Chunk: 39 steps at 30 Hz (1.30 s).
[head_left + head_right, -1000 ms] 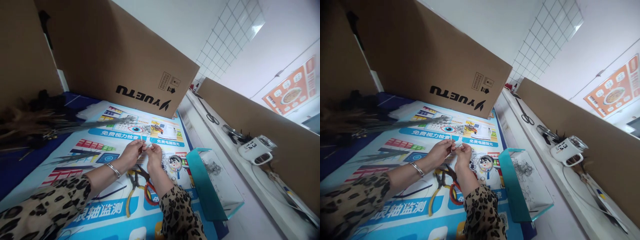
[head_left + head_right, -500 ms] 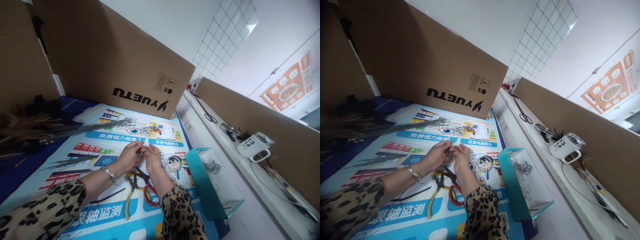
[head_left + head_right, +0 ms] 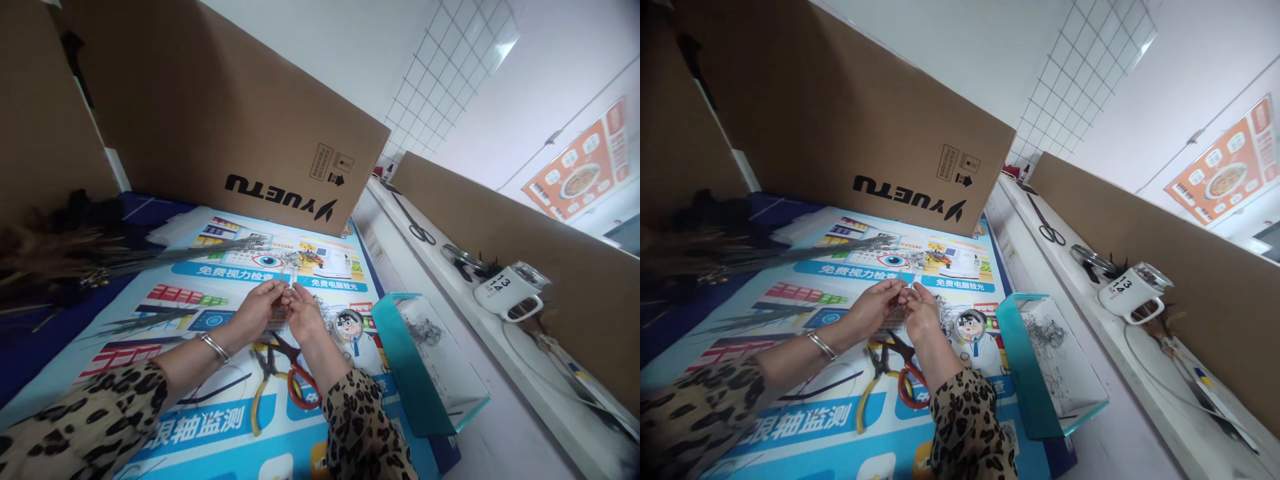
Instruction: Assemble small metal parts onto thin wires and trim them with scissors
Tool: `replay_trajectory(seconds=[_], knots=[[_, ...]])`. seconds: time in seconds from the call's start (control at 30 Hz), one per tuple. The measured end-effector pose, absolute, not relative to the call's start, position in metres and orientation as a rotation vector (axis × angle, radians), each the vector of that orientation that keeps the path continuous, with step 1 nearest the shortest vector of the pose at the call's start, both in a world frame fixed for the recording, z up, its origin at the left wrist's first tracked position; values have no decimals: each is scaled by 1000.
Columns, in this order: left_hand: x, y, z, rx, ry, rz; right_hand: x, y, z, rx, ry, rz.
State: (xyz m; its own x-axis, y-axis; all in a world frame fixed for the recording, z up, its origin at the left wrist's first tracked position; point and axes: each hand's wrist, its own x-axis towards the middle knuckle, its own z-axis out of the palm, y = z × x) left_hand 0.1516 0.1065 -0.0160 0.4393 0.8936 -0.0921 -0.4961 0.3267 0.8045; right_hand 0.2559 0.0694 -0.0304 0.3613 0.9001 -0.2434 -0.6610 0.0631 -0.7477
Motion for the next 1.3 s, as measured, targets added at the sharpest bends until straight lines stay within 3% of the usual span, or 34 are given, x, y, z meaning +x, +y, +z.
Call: replay_trajectory(seconds=[0.33, 0.7, 1.3], knots=[[127, 125, -16, 997, 660, 1018, 258, 61, -10, -913, -440, 1208], [88, 143, -22, 1459, 868, 1000, 243, 75, 34, -1195, -942, 926], [85, 148, -47, 1734, 861, 887, 247, 95, -4, -1598, -1465, 667]])
